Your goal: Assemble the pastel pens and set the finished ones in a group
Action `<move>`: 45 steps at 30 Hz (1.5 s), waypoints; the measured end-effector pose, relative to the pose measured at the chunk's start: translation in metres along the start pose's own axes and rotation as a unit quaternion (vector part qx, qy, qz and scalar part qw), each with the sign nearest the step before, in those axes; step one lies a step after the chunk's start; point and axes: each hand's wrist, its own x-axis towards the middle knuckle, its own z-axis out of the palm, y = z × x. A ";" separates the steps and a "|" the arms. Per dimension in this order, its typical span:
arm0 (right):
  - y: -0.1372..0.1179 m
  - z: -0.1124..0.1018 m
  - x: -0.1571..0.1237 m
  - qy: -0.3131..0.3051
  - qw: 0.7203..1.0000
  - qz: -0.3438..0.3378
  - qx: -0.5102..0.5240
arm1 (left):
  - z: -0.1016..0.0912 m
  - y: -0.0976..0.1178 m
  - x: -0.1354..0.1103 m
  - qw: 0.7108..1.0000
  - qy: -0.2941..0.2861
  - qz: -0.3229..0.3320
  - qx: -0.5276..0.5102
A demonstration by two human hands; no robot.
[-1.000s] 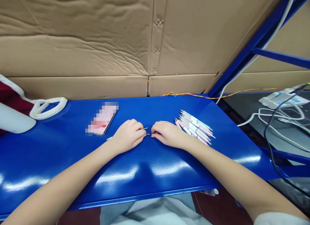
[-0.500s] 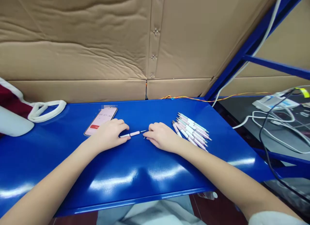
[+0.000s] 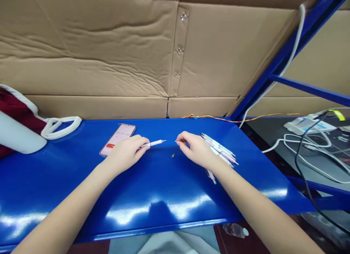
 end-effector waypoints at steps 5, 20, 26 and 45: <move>0.002 0.015 -0.009 -0.003 1.000 -0.015 -0.012 | 0.012 0.003 -0.007 0.999 0.021 0.022 -0.036; -0.005 0.026 -0.015 -0.017 0.998 -0.060 -0.016 | 0.018 0.006 -0.016 0.997 0.010 0.052 -0.052; -0.005 0.027 -0.016 -0.019 0.997 -0.067 -0.023 | 0.019 0.008 -0.016 0.997 0.009 0.057 -0.052; -0.009 0.024 -0.019 -0.065 0.997 -0.012 0.028 | 0.019 0.012 -0.017 0.997 0.008 0.057 -0.056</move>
